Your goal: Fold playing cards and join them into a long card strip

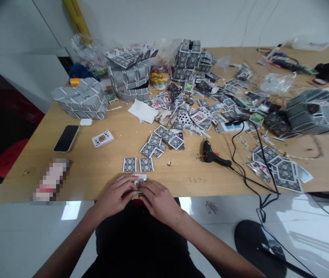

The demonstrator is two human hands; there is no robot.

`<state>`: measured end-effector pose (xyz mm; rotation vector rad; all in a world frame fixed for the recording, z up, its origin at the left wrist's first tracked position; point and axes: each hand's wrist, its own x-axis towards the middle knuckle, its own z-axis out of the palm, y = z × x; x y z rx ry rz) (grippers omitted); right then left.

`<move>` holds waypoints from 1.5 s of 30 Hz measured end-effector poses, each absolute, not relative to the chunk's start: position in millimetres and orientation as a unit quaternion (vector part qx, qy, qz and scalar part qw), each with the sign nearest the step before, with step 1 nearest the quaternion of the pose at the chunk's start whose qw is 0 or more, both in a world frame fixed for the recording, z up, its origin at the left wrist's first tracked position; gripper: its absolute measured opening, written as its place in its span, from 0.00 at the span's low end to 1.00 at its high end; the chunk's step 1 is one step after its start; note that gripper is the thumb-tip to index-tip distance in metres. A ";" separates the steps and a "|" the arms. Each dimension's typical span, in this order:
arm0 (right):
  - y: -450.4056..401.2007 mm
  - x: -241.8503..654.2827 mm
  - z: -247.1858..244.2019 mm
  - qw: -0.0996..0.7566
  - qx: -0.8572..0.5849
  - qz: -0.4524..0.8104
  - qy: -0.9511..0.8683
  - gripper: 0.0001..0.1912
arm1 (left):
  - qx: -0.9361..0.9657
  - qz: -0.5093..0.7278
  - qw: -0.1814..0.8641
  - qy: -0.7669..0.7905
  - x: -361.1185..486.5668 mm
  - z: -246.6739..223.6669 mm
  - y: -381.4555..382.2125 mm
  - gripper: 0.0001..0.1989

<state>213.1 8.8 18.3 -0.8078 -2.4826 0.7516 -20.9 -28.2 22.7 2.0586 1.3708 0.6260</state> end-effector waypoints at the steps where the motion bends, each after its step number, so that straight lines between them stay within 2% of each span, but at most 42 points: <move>1: 7.2 212.9 16.6 0.213 -0.294 0.266 -0.893 0.10 | 0.775 0.232 0.287 0.513 -21.4 21.6 -29.6 0.04; 13: 10.3 206.0 26.1 0.156 -0.313 0.272 -0.896 0.09 | 0.796 0.228 0.256 0.498 -24.2 16.2 -27.0 0.05; 18: 11.9 204.8 27.3 0.148 -0.326 0.300 -0.884 0.10 | 0.794 0.223 0.264 0.500 -24.5 18.7 -22.9 0.13; 21: 12.1 205.6 26.0 0.153 -0.321 0.298 -0.886 0.10 | 0.798 0.227 0.259 0.495 -24.7 17.8 -22.4 0.12; 31: -3.4 220.6 6.1 0.203 -0.257 0.213 -0.920 0.17 | 0.801 0.239 0.199 0.512 -13.1 14.9 -32.6 0.09; 38: -13.6 231.5 -22.0 0.327 -0.218 0.164 -0.905 0.17 | 0.832 0.253 0.101 0.484 -11.6 3.9 -57.9 0.08; 42: -11.8 235.5 -12.2 0.336 -0.205 0.174 -0.903 0.18 | 0.845 0.275 0.072 0.452 -15.7 4.6 -68.6 0.10; 45: -9.1 234.5 5.6 0.356 -0.204 0.207 -0.889 0.19 | 0.822 0.336 0.059 0.456 -11.8 14.3 -70.0 0.11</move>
